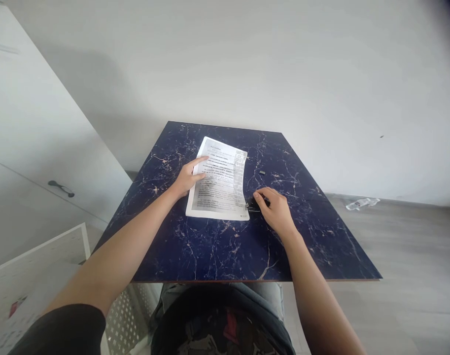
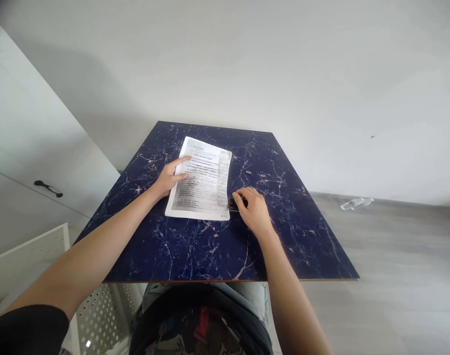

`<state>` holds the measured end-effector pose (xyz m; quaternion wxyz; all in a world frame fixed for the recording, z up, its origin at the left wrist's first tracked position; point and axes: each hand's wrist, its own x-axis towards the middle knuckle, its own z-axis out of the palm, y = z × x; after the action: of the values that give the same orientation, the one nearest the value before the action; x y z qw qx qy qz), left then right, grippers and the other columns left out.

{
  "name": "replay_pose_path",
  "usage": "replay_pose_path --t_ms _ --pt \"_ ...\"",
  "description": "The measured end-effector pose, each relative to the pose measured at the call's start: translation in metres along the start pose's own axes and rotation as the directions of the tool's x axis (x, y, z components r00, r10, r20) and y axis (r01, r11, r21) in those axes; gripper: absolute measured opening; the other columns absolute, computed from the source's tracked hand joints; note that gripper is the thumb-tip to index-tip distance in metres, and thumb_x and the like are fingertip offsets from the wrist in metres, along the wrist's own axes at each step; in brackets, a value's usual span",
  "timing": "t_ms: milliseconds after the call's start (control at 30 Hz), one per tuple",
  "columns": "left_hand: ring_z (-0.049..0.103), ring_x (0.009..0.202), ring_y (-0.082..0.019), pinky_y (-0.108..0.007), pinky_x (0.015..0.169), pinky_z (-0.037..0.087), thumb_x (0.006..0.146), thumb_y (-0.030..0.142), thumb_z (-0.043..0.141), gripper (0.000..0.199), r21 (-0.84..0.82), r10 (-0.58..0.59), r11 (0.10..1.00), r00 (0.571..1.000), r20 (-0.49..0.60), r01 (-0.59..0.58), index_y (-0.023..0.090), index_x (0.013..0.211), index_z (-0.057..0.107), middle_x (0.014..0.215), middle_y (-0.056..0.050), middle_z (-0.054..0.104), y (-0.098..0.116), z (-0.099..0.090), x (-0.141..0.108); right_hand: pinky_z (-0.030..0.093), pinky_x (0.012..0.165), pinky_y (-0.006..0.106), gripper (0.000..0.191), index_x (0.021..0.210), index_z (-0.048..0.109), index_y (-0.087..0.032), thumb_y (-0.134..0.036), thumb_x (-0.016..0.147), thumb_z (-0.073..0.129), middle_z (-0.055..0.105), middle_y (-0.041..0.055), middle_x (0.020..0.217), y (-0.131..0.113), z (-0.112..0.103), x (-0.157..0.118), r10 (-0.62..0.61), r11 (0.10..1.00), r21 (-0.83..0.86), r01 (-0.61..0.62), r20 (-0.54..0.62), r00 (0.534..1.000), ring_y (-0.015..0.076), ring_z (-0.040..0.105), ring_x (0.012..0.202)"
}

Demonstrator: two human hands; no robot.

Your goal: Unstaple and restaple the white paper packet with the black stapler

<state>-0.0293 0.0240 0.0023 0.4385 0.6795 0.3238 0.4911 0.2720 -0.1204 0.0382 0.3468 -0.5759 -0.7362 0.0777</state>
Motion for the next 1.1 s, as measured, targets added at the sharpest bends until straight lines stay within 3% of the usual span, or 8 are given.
replay_pose_path --t_ms 167,667,833,933,1000,1100 --pt "0.051 0.138 -0.033 -0.050 0.120 0.034 0.075 0.029 0.078 0.066 0.018 0.004 1.000 1.000 -0.004 -0.004 0.024 0.139 0.062 0.150 -0.008 0.054 -0.003 0.000 0.001 0.040 0.072 0.030 0.039 0.070 0.051 -0.022 -0.036 0.104 0.040 0.055 0.0026 0.070 0.002 0.009 -0.001 0.007 0.998 -0.062 -0.008 -0.015 1.000 0.0187 0.052 0.073" --pt "0.052 0.136 -0.034 -0.051 0.118 0.037 0.075 0.033 0.080 0.067 0.001 0.002 1.000 1.000 -0.010 -0.002 0.024 0.139 0.062 0.150 -0.008 0.054 -0.001 0.000 0.000 0.042 0.076 0.032 0.039 0.068 0.050 -0.022 -0.036 0.103 0.041 0.058 0.0026 0.070 0.010 0.011 0.002 -0.056 0.998 0.007 0.056 0.019 0.998 0.0190 0.052 0.072" --pt "0.052 0.136 -0.034 -0.052 0.118 0.036 0.074 0.035 0.081 0.069 -0.019 0.003 1.000 1.000 -0.004 -0.003 0.023 0.139 0.061 0.149 -0.009 0.055 -0.002 0.000 0.000 0.042 0.077 0.032 0.037 0.075 0.058 -0.022 -0.034 0.104 0.038 0.062 0.0036 0.076 0.002 0.006 0.003 0.008 1.000 0.020 -0.005 -0.161 0.987 0.0195 0.055 0.077" --pt "0.052 0.135 -0.034 -0.052 0.118 0.036 0.074 0.036 0.081 0.070 -0.037 0.006 0.999 1.000 0.002 -0.005 0.023 0.140 0.061 0.149 -0.009 0.055 -0.001 0.001 0.000 0.040 0.077 0.032 0.039 0.073 0.057 -0.021 -0.033 0.104 0.036 0.060 0.0037 0.074 -0.005 0.002 0.015 0.048 0.995 -0.076 -0.067 -0.230 0.972 0.0197 0.054 0.076" --pt "0.052 0.135 -0.034 -0.051 0.118 0.036 0.074 0.037 0.081 0.071 -0.045 0.007 0.999 1.000 0.008 -0.006 0.023 0.140 0.060 0.149 -0.009 0.055 -0.001 0.001 0.000 0.038 0.076 0.032 0.039 0.070 0.054 -0.021 -0.033 0.103 0.037 0.060 0.0044 0.072 -0.008 0.002 0.029 0.059 0.981 -0.173 -0.090 -0.176 0.983 0.0197 0.054 0.074" --pt "0.053 0.135 -0.035 -0.052 0.117 0.037 0.073 0.039 0.083 0.072 -0.052 0.002 0.999 1.000 0.008 -0.001 0.023 0.140 0.060 0.148 -0.010 0.056 -0.003 0.001 0.000 0.037 0.074 0.031 0.039 0.067 0.056 -0.020 -0.029 0.101 0.038 0.065 0.0078 0.075 -0.010 0.010 0.051 0.133 0.947 -0.295 -0.128 -0.003 0.991 0.0204 0.056 0.073"
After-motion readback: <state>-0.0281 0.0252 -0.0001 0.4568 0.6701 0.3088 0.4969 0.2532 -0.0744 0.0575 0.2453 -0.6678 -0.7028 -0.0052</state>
